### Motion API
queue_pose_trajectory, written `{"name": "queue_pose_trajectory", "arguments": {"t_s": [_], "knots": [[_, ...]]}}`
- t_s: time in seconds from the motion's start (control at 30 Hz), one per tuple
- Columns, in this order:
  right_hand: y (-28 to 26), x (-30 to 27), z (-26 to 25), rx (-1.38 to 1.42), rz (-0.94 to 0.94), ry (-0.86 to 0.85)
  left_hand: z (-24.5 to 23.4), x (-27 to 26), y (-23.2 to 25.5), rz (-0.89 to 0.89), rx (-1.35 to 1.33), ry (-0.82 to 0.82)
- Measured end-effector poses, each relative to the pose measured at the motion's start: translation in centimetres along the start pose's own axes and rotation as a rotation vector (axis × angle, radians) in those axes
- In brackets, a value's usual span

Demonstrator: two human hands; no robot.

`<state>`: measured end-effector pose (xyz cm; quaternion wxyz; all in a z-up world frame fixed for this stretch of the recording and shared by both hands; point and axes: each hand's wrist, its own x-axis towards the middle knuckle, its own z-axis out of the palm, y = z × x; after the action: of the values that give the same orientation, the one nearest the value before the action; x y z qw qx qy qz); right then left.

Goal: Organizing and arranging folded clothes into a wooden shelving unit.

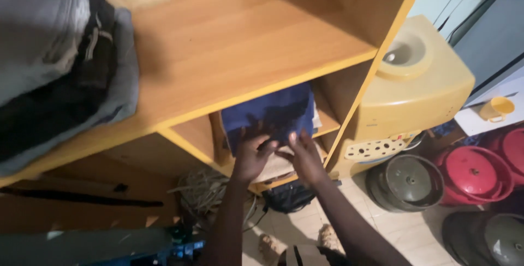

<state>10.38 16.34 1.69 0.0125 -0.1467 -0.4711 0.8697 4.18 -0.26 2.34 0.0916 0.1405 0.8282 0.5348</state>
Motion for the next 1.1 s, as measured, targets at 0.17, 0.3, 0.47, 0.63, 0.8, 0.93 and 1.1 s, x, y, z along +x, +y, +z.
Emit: {"name": "queue_pose_trajectory", "arguments": {"t_s": [0.17, 0.3, 0.47, 0.63, 0.8, 0.93, 1.1], "knots": [[-3.2, -0.1, 3.5, -0.049, 0.017, 0.107, 0.0, -1.9, 1.0, 0.252, -0.158, 0.15], [0.8, 4.6, -1.1, -0.961, -0.276, 0.006, 1.7, -3.5, -3.3, 0.019, -0.484, 0.355], [-4.9, -0.5, 6.1, 0.306, 0.018, 0.108, -0.3, -5.7, 2.9, -0.301, -0.848, -0.026], [-3.4, -2.3, 5.9, 0.24, 0.14, 0.217, 0.1, -4.1, -0.5, -0.076, -1.443, -0.035], [-0.3, -0.7, 1.1, -0.031, -0.023, 0.462, -2.0, -5.8, 2.4, -0.5, -0.661, -0.06], [-2.5, -0.5, 0.5, -0.281, -0.361, 0.489, -0.9, -6.3, -3.4, -0.463, -0.498, -0.243], [-1.0, 2.1, -2.8, -0.439, -0.418, 0.472, -2.7, -6.1, -4.6, -0.602, -0.378, -0.106]]}}
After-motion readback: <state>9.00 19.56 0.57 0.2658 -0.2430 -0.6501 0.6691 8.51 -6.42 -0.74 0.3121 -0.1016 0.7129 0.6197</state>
